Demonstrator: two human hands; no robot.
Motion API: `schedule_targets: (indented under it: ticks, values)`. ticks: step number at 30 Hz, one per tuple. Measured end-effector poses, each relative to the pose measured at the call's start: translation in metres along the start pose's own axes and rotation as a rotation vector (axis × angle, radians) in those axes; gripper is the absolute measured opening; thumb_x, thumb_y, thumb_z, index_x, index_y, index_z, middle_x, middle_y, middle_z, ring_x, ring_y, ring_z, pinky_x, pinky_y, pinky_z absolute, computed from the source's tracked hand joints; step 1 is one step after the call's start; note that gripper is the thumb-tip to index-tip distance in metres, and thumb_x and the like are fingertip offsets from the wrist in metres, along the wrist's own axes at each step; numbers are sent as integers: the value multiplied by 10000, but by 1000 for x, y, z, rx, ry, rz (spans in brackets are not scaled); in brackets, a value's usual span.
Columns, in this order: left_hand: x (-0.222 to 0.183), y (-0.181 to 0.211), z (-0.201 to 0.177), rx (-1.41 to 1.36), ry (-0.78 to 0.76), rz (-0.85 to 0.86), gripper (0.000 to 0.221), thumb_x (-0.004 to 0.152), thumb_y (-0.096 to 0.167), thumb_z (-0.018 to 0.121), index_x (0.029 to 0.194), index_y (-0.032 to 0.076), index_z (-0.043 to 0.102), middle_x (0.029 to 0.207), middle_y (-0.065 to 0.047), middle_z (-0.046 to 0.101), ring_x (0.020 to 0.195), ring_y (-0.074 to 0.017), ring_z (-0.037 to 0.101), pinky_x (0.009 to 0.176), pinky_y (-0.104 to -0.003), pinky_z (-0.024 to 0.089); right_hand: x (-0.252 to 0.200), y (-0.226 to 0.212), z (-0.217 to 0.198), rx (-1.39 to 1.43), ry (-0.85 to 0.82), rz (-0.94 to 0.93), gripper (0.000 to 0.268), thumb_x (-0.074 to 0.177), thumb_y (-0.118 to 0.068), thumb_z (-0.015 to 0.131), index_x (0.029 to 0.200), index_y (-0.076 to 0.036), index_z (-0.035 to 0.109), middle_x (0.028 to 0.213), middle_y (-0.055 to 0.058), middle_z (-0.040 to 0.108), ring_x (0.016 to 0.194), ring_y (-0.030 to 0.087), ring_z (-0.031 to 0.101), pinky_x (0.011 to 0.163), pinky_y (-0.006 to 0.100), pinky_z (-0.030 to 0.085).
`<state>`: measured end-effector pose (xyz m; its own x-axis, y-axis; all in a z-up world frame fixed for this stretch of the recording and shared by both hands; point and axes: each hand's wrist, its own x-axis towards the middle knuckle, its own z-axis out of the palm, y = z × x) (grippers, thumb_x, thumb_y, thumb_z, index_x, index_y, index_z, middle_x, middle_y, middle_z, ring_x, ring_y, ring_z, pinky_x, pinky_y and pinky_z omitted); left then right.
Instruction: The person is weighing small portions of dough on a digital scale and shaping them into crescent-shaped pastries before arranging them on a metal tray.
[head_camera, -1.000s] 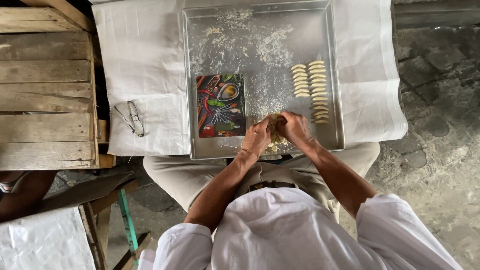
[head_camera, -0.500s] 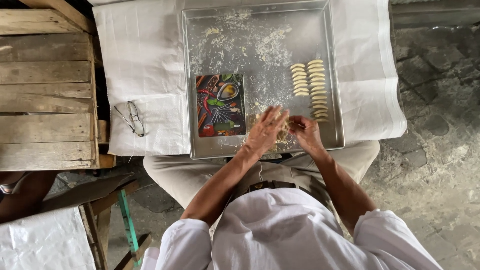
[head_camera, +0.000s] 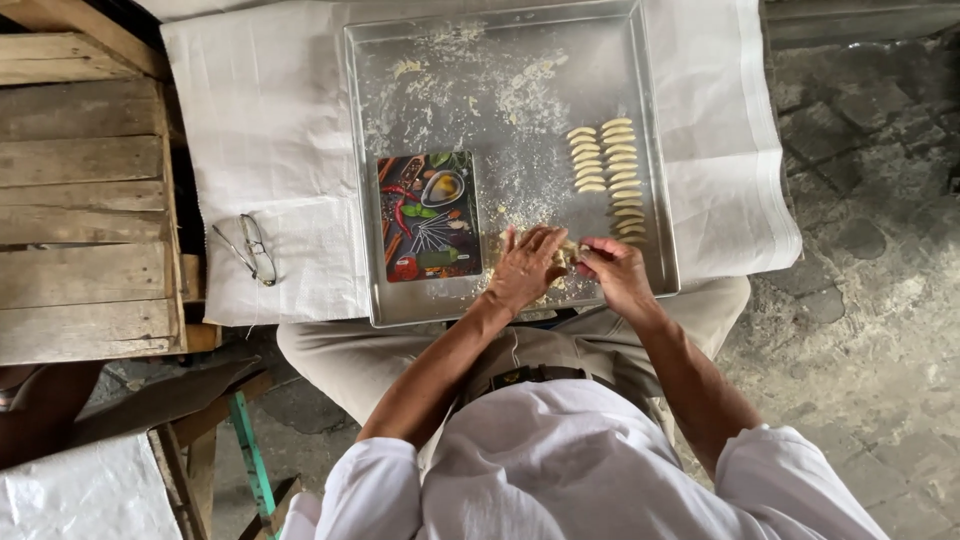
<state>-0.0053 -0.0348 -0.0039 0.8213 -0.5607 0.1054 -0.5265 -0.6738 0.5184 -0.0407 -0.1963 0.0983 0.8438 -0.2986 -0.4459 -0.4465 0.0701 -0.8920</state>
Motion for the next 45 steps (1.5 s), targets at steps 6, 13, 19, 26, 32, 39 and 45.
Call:
schedule_targets:
  ticks: [6,13,19,26,32,39,45]
  values:
    - [-17,-14,26,150,136,93,495,984,409,634,1449,266,537,1116,-27,776,1072,-167,750,1244,-533,257,-10,-16,22,108,-154,29,282,903,48,708,1181,97,698,996,265,693,868,252,690,786,424,646]
    - [-15,-25,16,209,318,151,266,955,365,679,1184,232,666,837,15,757,877,-117,764,1144,-360,459,-11,-22,30,-290,-283,-150,322,905,-72,765,1224,-29,761,1028,226,763,927,255,728,794,406,612]
    - [-24,-6,-17,113,300,173,114,957,239,684,962,125,690,826,-72,757,981,-206,764,1112,-404,501,2,18,25,-365,-185,-244,244,907,-14,699,1112,-87,809,841,163,775,730,174,732,653,333,611]
    - [-43,8,-51,261,207,115,304,1061,357,609,1259,143,696,1317,-10,705,1354,-228,556,1277,-438,299,21,22,-13,57,-96,-24,456,926,-11,716,1365,30,602,978,228,707,827,234,748,736,301,661]
    - [-38,-4,-25,338,72,33,698,1006,707,309,1454,232,553,1587,71,478,1511,-176,374,1309,-497,156,29,33,3,186,-152,15,361,957,-77,732,1264,92,644,996,187,691,850,203,765,771,291,673]
    - [-41,14,-76,-534,38,-249,584,1122,496,391,1628,216,308,1548,-133,485,1451,-382,399,1213,-615,331,15,19,27,94,-222,-126,224,971,-1,668,1179,71,710,919,206,738,760,217,765,669,281,667]
    - [-33,54,-112,-1120,-42,-558,814,1058,655,329,1598,46,345,1450,-265,546,1340,-385,547,1071,-493,534,-4,15,53,-345,-121,-690,407,933,139,655,1246,-90,775,1117,190,764,1105,301,673,915,427,581]
